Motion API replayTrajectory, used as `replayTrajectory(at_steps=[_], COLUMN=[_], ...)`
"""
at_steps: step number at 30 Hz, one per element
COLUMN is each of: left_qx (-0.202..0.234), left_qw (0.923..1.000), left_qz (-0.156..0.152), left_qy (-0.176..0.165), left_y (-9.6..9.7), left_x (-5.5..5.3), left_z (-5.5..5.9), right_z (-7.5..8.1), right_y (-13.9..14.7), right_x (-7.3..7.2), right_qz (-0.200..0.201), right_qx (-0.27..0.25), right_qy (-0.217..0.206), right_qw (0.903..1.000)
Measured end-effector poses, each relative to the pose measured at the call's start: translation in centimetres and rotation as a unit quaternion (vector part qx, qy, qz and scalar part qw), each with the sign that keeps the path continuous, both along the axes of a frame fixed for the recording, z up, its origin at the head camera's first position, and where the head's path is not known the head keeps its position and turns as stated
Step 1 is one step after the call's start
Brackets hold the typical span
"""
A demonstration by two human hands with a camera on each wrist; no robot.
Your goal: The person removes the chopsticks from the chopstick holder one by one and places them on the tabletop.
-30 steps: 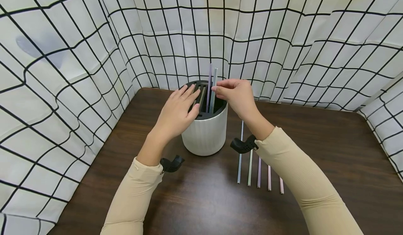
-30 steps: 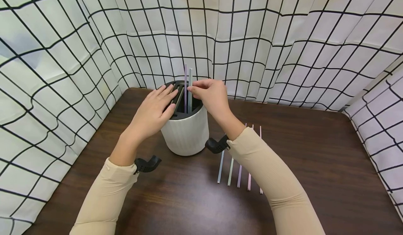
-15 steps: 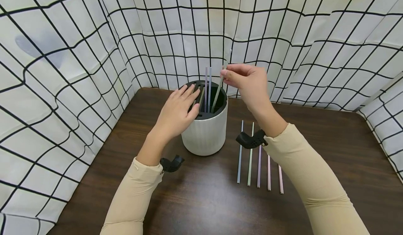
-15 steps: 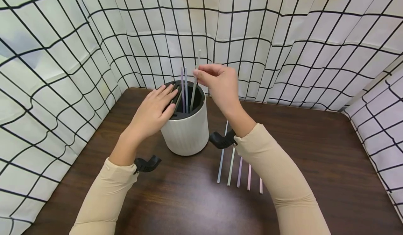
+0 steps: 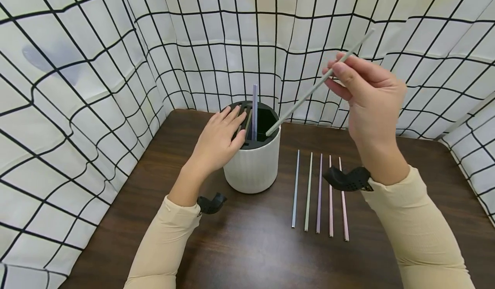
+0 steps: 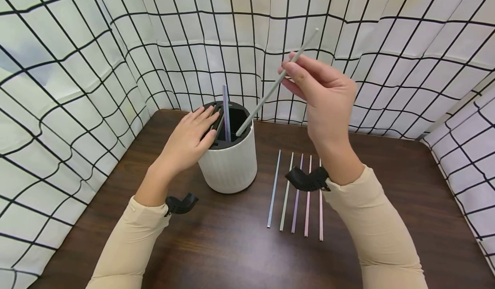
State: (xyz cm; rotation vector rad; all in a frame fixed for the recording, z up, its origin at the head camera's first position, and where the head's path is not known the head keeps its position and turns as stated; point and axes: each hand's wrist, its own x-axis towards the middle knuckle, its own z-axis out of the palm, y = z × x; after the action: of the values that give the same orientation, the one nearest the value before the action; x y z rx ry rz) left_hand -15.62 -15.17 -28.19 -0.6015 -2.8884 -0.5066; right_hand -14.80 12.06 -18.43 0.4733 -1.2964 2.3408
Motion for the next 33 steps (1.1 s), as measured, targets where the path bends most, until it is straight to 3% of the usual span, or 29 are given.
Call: replayTrajectory(at_steps=[7,12,20,24,28,33], left_qx=[-0.002,-0.003,-0.003,-0.002,-0.001,0.001], left_qw=[1.0,1.0,1.0,1.0,1.0,1.0], left_qz=[-0.003,0.0,0.0,0.0,-0.001,-0.001], left_qy=[0.004,0.004,0.006,0.006,0.006,0.003], left_y=[0.3,0.3,0.2,0.2,0.2,0.3], left_x=[-0.1,-0.1,-0.1,-0.2,-0.2,-0.2], left_z=[0.0,0.0,-0.1,-0.1,-0.2,-0.1], right_z=[-0.3,-1.8,-5.9,-8.3,-10.8,-13.7], right_y=[5.0,8.7,13.9,16.0,18.0,19.7], right_x=[0.7,0.5,-0.7,-1.4,-2.0,-2.8], right_qz=[0.016,0.059,0.128,0.145,0.18,0.197], right_qx=[-0.099,-0.115,-0.015,0.052,0.088,0.159], right_qy=[-0.046,-0.12,-0.277,-0.318,-0.348,-0.399], right_qw=[0.9939,0.9844,0.9521,0.9354,0.9158,0.8811])
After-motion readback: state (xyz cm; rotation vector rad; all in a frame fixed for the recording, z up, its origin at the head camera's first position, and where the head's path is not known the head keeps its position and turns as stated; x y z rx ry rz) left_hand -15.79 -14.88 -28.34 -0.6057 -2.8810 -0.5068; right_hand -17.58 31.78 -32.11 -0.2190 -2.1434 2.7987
